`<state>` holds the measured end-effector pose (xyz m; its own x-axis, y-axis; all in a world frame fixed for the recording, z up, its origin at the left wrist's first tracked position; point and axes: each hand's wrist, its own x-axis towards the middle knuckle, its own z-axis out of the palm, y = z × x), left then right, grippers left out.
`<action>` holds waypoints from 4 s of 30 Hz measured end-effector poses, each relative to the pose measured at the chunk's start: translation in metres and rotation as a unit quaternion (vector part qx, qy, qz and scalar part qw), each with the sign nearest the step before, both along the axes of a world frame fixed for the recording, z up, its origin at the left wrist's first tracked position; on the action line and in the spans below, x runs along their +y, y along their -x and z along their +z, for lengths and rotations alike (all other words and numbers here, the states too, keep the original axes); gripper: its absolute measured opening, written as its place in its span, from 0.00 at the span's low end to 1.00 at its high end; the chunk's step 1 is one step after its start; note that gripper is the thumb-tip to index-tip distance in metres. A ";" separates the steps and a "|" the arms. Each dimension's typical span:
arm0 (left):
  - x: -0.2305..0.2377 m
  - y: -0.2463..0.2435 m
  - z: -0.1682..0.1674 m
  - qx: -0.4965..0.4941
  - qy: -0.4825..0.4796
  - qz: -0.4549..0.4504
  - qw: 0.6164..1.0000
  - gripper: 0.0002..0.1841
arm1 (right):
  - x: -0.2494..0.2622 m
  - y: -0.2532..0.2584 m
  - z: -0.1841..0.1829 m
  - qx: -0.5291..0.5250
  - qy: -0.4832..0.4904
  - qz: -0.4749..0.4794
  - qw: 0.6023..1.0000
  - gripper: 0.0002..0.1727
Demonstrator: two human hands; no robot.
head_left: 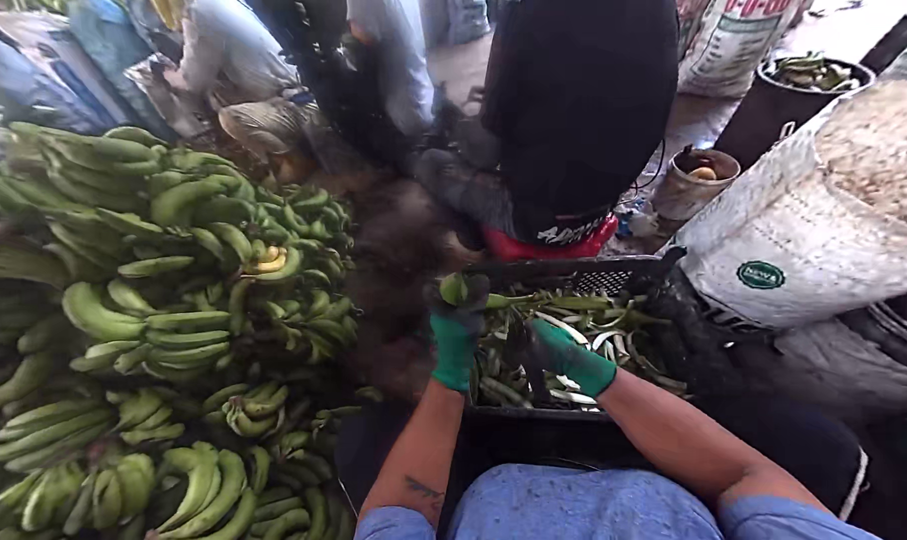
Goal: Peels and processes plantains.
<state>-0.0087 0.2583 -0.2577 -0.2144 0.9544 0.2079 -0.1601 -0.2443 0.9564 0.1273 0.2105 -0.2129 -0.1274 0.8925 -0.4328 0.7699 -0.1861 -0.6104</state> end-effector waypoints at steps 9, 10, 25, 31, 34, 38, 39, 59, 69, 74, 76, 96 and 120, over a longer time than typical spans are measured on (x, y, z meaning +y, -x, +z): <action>-0.002 -0.001 -0.027 -0.034 -0.038 -0.028 0.998 0.18 | 0.059 -0.004 -0.065 0.150 0.044 -0.035 0.987 0.07; -0.001 0.002 -0.033 -0.043 0.010 -0.050 0.998 0.19 | 0.063 -0.009 -0.067 0.071 0.081 -0.024 0.994 0.11; -0.010 -0.037 -0.022 -0.027 0.110 -0.130 0.985 0.19 | 0.047 -0.047 -0.045 -0.107 0.074 -0.041 0.991 0.19; -0.039 -0.048 0.005 -0.127 0.059 -0.229 0.963 0.09 | 0.027 -0.084 -0.059 -0.138 0.071 -0.080 0.985 0.22; -0.037 -0.046 0.020 -0.138 0.092 -0.240 0.956 0.11 | 0.022 -0.096 -0.065 -0.147 0.093 -0.118 0.978 0.24; -0.021 -0.052 0.005 -0.080 0.164 -0.205 0.962 0.26 | 0.005 -0.097 -0.041 -0.125 -0.031 -0.073 0.989 0.22; -0.021 -0.056 0.004 -0.066 0.175 -0.194 0.963 0.30 | -0.002 -0.093 -0.034 -0.120 -0.067 -0.039 0.990 0.21; -0.049 -0.090 -0.033 -0.041 0.234 -0.175 0.956 0.24 | 0.045 -0.084 -0.038 -0.188 -0.100 -0.076 0.974 0.21; -0.014 -0.082 -0.042 -0.064 0.212 -0.269 0.937 0.23 | 0.041 -0.133 -0.050 -0.196 0.028 -0.072 0.978 0.24; 0.001 -0.091 -0.050 0.086 0.120 -0.257 0.955 0.25 | 0.014 -0.110 -0.029 -0.157 0.020 0.062 0.985 0.22; -0.002 -0.097 -0.044 0.071 0.133 -0.255 0.955 0.24 | 0.010 -0.106 -0.032 -0.176 -0.027 0.105 0.978 0.23; -0.021 -0.088 -0.040 -0.080 0.212 -0.327 0.917 0.23 | 0.047 -0.139 -0.027 -0.202 0.026 -0.117 0.972 0.23; -0.034 -0.087 -0.031 0.178 0.119 -0.370 0.904 0.20 | 0.037 -0.111 -0.027 -0.270 -0.060 0.017 0.961 0.13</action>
<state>0.0782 0.2243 -0.2885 0.5415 0.8357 -0.0915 0.1327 0.0225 0.9909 0.2387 0.2472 -0.2398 0.0575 0.9392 -0.3384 0.9846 -0.1095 -0.1365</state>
